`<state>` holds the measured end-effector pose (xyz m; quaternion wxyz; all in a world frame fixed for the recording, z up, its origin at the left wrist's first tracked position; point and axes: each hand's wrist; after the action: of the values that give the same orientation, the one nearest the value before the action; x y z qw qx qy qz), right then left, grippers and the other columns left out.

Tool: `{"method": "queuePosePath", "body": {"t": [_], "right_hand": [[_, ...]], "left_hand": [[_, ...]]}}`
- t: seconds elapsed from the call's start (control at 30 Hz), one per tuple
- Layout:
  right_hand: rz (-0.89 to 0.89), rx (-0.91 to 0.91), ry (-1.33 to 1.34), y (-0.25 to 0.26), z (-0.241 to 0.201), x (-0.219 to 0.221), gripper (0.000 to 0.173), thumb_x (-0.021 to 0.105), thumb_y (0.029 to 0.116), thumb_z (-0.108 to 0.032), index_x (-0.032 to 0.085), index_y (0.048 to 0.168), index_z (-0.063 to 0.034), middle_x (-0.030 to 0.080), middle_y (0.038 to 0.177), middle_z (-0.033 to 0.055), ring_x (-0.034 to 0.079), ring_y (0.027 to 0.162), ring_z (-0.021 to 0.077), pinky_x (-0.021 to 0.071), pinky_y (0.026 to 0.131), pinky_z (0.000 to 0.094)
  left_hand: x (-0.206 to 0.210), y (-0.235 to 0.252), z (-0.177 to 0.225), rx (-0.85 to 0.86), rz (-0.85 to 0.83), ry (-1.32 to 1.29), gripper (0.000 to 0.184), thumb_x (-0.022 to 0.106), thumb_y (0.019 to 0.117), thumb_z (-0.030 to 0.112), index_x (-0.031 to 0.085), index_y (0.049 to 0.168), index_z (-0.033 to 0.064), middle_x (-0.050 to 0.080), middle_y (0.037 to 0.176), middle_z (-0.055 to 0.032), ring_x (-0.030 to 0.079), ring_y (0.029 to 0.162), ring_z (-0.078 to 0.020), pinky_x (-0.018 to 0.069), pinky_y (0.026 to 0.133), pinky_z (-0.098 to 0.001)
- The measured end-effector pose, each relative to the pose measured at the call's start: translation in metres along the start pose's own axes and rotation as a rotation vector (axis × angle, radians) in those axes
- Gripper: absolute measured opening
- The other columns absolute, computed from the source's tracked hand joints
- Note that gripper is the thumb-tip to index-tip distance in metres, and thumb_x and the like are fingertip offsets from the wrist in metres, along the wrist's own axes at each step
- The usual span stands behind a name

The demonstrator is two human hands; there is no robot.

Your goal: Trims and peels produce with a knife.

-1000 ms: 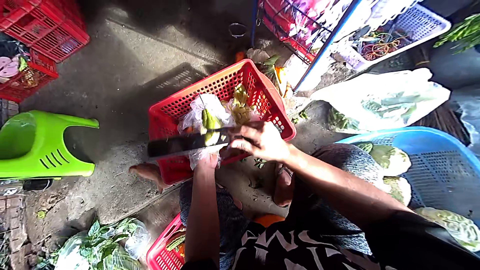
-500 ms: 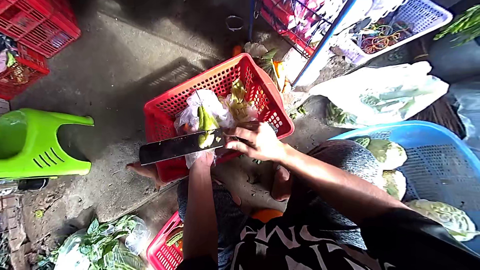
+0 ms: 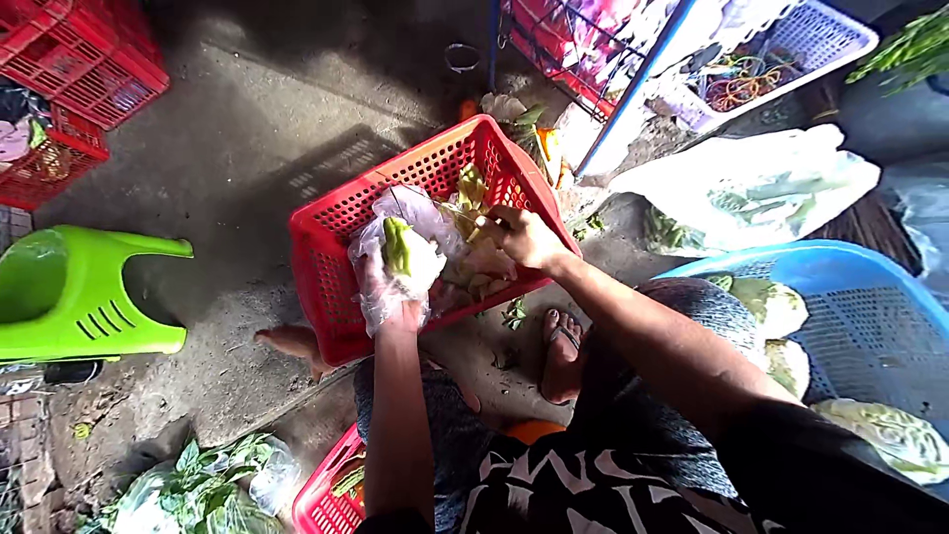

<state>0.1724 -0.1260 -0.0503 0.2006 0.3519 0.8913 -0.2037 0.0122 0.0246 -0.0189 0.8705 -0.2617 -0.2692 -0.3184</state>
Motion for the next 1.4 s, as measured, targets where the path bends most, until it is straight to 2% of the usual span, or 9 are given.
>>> {"method": "queuePosePath", "body": {"t": [0.1, 0.17, 0.3, 0.37, 0.5, 0.63, 1.03, 1.2, 1.4], "right_hand": [[0.016, -0.067, 0.146, -0.010, -0.005, 0.004, 0.036, 0.051, 0.1080, -0.041, 0.068, 0.115, -0.0096, 0.058, 0.068, 0.0051, 0.052, 0.052, 0.0154, 0.0451, 0.050, 0.0360], [0.054, -0.180, 0.165, -0.016, -0.010, 0.003, 0.033, 0.053, 0.1080, -0.035, 0.067, 0.117, -0.0079, 0.061, 0.072, 0.0029, 0.053, 0.055, 0.0105, 0.0472, 0.052, 0.0318], [0.139, -0.570, 0.046, -0.031, -0.015, 0.005, 0.040, 0.056, 0.1036, -0.039, 0.070, 0.119, -0.0058, 0.073, 0.091, 0.0063, 0.068, 0.076, 0.0152, 0.0576, 0.068, 0.0425], [0.211, -0.815, -0.061, -0.037, -0.018, 0.010, 0.047, 0.057, 0.1021, -0.045, 0.074, 0.115, -0.0034, 0.075, 0.090, 0.0106, 0.072, 0.079, 0.0208, 0.0589, 0.070, 0.0450], [0.348, -1.136, -0.292, -0.042, -0.026, 0.025, 0.046, 0.051, 0.1057, -0.047, 0.075, 0.110, -0.0087, 0.072, 0.083, 0.0093, 0.070, 0.079, 0.0232, 0.0571, 0.071, 0.0390], [0.363, -1.142, -0.400, -0.041, -0.026, 0.034, 0.045, 0.050, 0.1058, -0.047, 0.076, 0.112, -0.0107, 0.074, 0.087, 0.0087, 0.071, 0.081, 0.0239, 0.0561, 0.072, 0.0389], [0.364, -1.134, -0.409, -0.033, -0.016, 0.041, 0.046, 0.049, 0.1062, -0.047, 0.076, 0.110, -0.0105, 0.074, 0.086, 0.0095, 0.071, 0.081, 0.0251, 0.0558, 0.069, 0.0400], [0.286, -0.714, -0.270, -0.016, -0.003, 0.023, 0.055, 0.051, 0.1035, -0.051, 0.075, 0.114, -0.0034, 0.075, 0.095, 0.0175, 0.074, 0.082, 0.0351, 0.0580, 0.068, 0.0572], [0.258, -0.994, -0.227, -0.039, -0.023, 0.038, 0.045, 0.053, 0.1042, -0.047, 0.077, 0.108, -0.0092, 0.074, 0.084, 0.0084, 0.071, 0.078, 0.0223, 0.0575, 0.069, 0.0396]], "left_hand": [[-0.004, 0.002, 0.006, 0.029, -0.086, -0.097, 0.044, 0.036, 0.1067, 0.041, 0.057, 0.131, 0.0109, 0.065, 0.124, -0.0153, 0.064, 0.115, -0.0346, 0.0535, 0.094, -0.0604], [-0.002, 0.001, 0.007, 0.069, -0.101, -0.119, 0.031, 0.040, 0.1065, 0.027, 0.062, 0.121, 0.0109, 0.070, 0.114, -0.0097, 0.068, 0.107, -0.0250, 0.0575, 0.093, -0.0474], [0.007, -0.004, 0.010, 0.057, 0.032, -0.082, 0.028, 0.039, 0.1106, 0.027, 0.059, 0.124, 0.0136, 0.069, 0.113, -0.0053, 0.067, 0.107, -0.0183, 0.0576, 0.093, -0.0390], [0.008, -0.008, 0.005, 0.078, 0.128, -0.137, 0.025, 0.035, 0.1083, 0.018, 0.059, 0.109, 0.0128, 0.069, 0.095, -0.0041, 0.068, 0.090, -0.0168, 0.0594, 0.079, -0.0368], [-0.003, -0.005, -0.006, 0.043, -0.095, -0.179, 0.030, 0.036, 0.1103, 0.030, 0.064, 0.113, 0.0200, 0.070, 0.100, 0.0030, 0.067, 0.095, -0.0067, 0.0577, 0.083, -0.0277], [0.003, 0.000, -0.007, -0.048, -0.086, -0.171, 0.035, 0.036, 0.1095, 0.044, 0.063, 0.114, 0.0232, 0.070, 0.098, 0.0036, 0.069, 0.089, -0.0060, 0.0592, 0.077, -0.0278], [0.007, 0.000, -0.011, -0.007, 0.100, -0.132, 0.031, 0.030, 0.1113, 0.034, 0.058, 0.107, 0.0190, 0.064, 0.088, 0.0029, 0.065, 0.081, -0.0053, 0.0564, 0.070, -0.0250], [0.015, -0.009, -0.003, -0.018, 0.228, -0.025, 0.036, 0.031, 0.1113, 0.037, 0.057, 0.118, 0.0133, 0.067, 0.098, -0.0077, 0.069, 0.086, -0.0204, 0.0606, 0.071, -0.0389], [0.012, -0.013, -0.010, -0.008, 0.215, -0.115, 0.042, 0.026, 0.1115, 0.037, 0.061, 0.100, 0.0158, 0.067, 0.081, 0.0003, 0.067, 0.073, -0.0098, 0.0575, 0.063, -0.0274]]}}
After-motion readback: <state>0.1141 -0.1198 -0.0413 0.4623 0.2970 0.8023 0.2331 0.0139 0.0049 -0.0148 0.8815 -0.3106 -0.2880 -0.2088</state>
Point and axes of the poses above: each hand's wrist, its own y-axis towards the middle knuckle, its own x-axis out of the palm, z = x × y
